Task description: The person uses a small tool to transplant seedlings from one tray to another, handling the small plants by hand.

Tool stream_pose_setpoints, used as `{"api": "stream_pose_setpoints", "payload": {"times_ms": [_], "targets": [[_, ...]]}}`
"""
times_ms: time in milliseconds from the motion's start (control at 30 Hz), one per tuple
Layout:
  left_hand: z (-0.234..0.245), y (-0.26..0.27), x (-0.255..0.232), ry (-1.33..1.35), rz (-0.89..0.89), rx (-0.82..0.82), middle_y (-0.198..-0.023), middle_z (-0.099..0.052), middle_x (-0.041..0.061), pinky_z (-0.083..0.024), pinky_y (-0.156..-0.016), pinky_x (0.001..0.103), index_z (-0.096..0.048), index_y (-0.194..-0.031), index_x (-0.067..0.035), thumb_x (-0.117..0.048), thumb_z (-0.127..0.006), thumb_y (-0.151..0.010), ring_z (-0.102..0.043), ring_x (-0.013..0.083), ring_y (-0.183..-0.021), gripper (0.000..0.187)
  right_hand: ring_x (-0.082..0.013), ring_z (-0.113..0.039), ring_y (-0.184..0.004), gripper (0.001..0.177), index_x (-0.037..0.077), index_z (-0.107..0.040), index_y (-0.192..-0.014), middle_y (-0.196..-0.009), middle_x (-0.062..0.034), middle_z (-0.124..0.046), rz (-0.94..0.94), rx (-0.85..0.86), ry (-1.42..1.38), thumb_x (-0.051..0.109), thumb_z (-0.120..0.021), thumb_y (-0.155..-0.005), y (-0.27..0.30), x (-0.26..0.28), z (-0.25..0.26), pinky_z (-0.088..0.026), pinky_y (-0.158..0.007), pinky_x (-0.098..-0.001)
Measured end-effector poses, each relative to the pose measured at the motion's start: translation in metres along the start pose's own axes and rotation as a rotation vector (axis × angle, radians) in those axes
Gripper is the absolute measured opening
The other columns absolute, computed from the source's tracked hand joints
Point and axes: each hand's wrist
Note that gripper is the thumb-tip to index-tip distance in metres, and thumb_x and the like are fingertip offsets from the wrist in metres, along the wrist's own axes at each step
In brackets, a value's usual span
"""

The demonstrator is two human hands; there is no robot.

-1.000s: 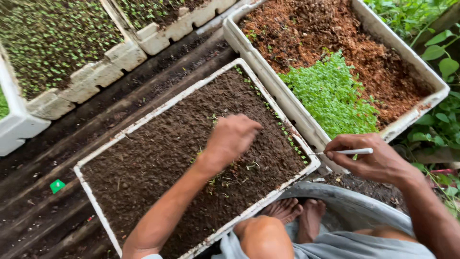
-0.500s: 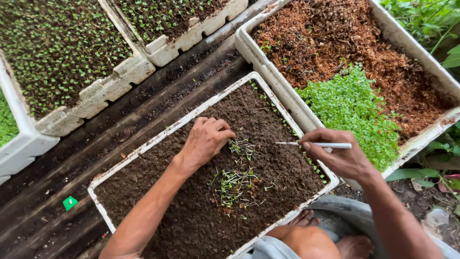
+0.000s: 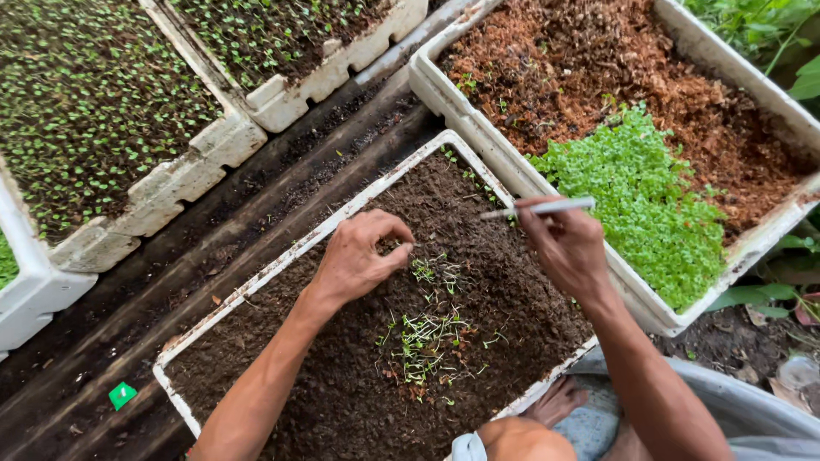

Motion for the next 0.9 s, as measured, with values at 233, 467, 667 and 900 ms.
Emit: {"api": "stream_pose_setpoints", "payload": {"times_ms": [233,467,667,900], "targets": [[-0.002,-0.048,0.036,-0.033,-0.020,-0.192,-0.090,-0.070,0.002,-0.054,-0.086,0.043,-0.074,-0.093,-0.025,-0.036,-0.075,-0.084,-0.070,0.0242,-0.090,0.014,-0.0252,-0.070,-0.070,0.012,0.002,-0.074,-0.102,-0.083,-0.0158,-0.071,0.245,-0.031,0.147,0.012,-0.075,-0.095,-0.073,-0.022,-0.050,-0.058,-0.054,-0.0311],[-0.022,-0.092,0.071,0.067,0.053,-0.318,-0.087,-0.069,0.002,-0.056,-0.081,0.038,-0.074,-0.090,-0.025,-0.034,-0.074,-0.081,-0.070,0.0223,-0.087,0.013,-0.0247,-0.066,-0.061,0.012,0.009,-0.071,-0.100,-0.076,-0.0099,-0.068,0.389,-0.012,0.378,0.018,-0.074,-0.093,-0.109,-0.019,-0.071,-0.054,-0.051,-0.0351],[-0.027,-0.103,0.066,0.148,0.121,-0.338,-0.088,-0.070,-0.001,-0.056,-0.080,0.034,-0.074,-0.089,-0.026,-0.032,-0.074,-0.081,-0.073,0.0172,-0.086,0.011,-0.0267,-0.066,-0.064,0.011,0.008,-0.069,-0.099,-0.076,-0.0105,-0.069,0.396,0.048,0.440,0.019,-0.070,-0.096,-0.116,-0.018,-0.076,-0.054,-0.057,-0.0369],[-0.038,-0.109,0.061,0.222,0.161,-0.398,-0.087,-0.071,-0.001,-0.058,-0.080,0.033,-0.075,-0.089,-0.026,-0.030,-0.075,-0.080,-0.073,0.0177,-0.087,0.010,-0.0254,-0.068,-0.067,0.011,0.007,-0.070,-0.097,-0.076,-0.0106,-0.069,0.349,0.181,0.642,0.015,-0.063,-0.099,-0.114,-0.015,-0.087,-0.056,-0.062,-0.0354]]}}
Point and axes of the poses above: each hand's wrist, its own y-axis away from the middle knuckle, its own z-axis out of the back of the hand, x = y × z
